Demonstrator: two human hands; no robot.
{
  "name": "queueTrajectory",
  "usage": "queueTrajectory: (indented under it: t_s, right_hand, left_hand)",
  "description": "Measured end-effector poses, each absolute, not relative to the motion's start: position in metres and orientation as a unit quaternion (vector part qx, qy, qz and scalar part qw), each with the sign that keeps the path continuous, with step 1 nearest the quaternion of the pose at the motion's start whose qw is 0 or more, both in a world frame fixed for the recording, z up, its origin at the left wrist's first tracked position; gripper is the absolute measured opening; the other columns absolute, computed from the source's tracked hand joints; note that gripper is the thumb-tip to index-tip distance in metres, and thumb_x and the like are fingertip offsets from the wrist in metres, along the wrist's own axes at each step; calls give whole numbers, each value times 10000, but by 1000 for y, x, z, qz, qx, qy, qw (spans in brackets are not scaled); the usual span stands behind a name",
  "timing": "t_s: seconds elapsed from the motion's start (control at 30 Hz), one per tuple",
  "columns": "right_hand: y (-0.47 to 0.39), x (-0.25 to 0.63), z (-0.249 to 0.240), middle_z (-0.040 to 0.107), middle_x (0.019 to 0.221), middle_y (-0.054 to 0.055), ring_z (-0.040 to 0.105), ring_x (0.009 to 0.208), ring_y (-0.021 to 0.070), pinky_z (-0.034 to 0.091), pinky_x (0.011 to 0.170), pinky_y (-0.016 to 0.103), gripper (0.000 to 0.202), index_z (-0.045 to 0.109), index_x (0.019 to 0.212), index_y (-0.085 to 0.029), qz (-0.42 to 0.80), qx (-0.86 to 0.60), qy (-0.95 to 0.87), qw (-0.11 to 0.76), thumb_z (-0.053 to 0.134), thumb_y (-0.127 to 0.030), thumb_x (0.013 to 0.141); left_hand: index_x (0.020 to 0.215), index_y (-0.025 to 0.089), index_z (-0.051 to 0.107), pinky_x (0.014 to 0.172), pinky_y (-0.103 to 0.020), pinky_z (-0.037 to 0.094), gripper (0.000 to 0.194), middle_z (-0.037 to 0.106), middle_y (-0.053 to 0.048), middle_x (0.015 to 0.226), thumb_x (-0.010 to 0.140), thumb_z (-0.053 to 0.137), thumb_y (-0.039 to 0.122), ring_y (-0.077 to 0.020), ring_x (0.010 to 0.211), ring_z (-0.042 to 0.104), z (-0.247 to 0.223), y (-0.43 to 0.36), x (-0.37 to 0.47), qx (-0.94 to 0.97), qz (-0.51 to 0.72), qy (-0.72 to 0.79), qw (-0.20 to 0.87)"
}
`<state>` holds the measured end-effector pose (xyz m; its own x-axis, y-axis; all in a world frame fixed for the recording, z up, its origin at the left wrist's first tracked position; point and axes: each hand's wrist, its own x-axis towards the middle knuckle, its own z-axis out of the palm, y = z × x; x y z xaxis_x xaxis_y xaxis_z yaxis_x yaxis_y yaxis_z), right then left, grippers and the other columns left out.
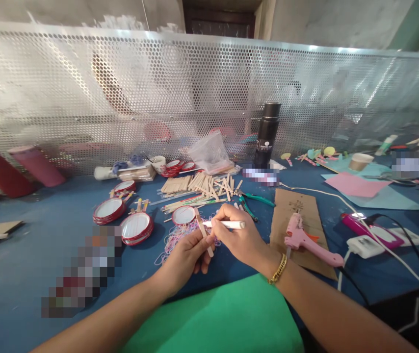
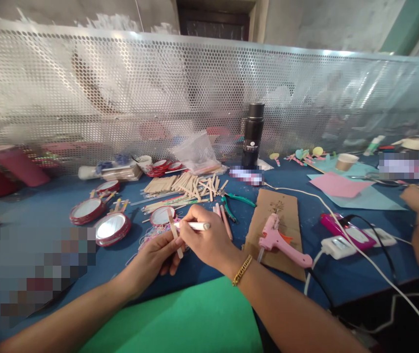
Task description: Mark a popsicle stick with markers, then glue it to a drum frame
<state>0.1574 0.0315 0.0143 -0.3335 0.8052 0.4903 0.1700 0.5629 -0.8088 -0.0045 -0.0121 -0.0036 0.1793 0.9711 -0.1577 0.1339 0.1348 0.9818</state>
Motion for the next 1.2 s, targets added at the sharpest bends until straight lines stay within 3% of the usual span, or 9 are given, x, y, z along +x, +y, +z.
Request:
queueTrajectory:
  t_s: [1.2]
  right_hand:
    - [31, 157, 16, 632, 673, -4, 565, 616, 133, 422, 607, 251, 150, 557, 731, -196, 352, -315, -739, 480, 542, -217, 879]
  left_hand:
    - [711, 189, 533, 359, -164, 272, 462, 530, 60, 496, 825, 603, 631, -59, 383, 453, -4, -10, -5, 546, 380, 515, 541]
